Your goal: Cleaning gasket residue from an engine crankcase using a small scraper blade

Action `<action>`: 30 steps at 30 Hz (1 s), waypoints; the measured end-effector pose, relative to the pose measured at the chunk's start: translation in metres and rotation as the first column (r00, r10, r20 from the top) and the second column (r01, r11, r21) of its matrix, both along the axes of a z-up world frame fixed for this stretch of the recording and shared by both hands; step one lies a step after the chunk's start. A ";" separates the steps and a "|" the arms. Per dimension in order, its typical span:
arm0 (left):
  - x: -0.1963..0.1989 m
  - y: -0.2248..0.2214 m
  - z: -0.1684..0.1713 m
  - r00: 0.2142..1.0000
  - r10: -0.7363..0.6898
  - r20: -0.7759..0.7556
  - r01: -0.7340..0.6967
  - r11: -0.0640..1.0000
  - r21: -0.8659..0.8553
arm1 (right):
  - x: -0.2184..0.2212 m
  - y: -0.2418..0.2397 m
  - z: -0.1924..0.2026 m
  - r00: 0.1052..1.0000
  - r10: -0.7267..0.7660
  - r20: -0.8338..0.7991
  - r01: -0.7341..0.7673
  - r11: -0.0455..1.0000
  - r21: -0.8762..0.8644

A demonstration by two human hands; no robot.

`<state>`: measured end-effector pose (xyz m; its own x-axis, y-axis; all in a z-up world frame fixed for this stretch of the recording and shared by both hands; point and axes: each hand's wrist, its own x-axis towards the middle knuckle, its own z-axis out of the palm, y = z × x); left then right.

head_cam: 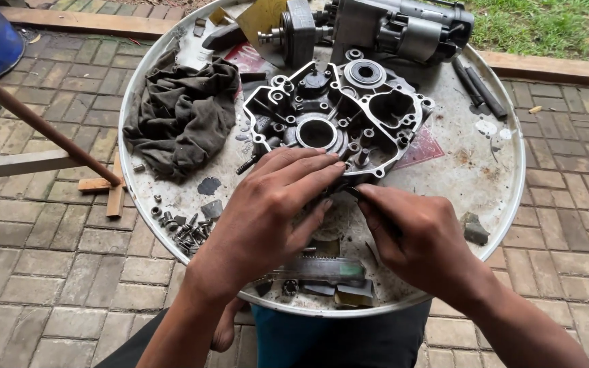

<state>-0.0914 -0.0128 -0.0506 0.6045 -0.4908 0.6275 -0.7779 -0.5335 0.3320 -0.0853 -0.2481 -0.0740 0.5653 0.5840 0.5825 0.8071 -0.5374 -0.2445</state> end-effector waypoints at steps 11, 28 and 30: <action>-0.009 0.062 -0.011 0.998 -0.009 0.066 0.032 0.936 -0.352 | -0.001 -0.003 -0.002 0.999 -0.025 0.040 0.027 0.998 -0.065; 0.041 -0.011 0.035 0.985 -0.086 -0.150 0.119 0.967 0.227 | -0.008 0.005 0.003 0.977 -0.151 0.150 0.171 0.977 -0.130; 0.053 -0.019 0.037 0.972 -0.080 -0.223 0.133 0.963 0.235 | -0.008 0.003 0.002 0.977 -0.165 0.133 0.183 0.974 -0.137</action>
<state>-0.0382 -0.0315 -0.0131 0.6445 -0.6831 0.3436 -0.7621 -0.5369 0.3619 -0.0935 -0.2451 -0.0715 0.5968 0.5674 0.5674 0.7168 -0.6948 -0.0590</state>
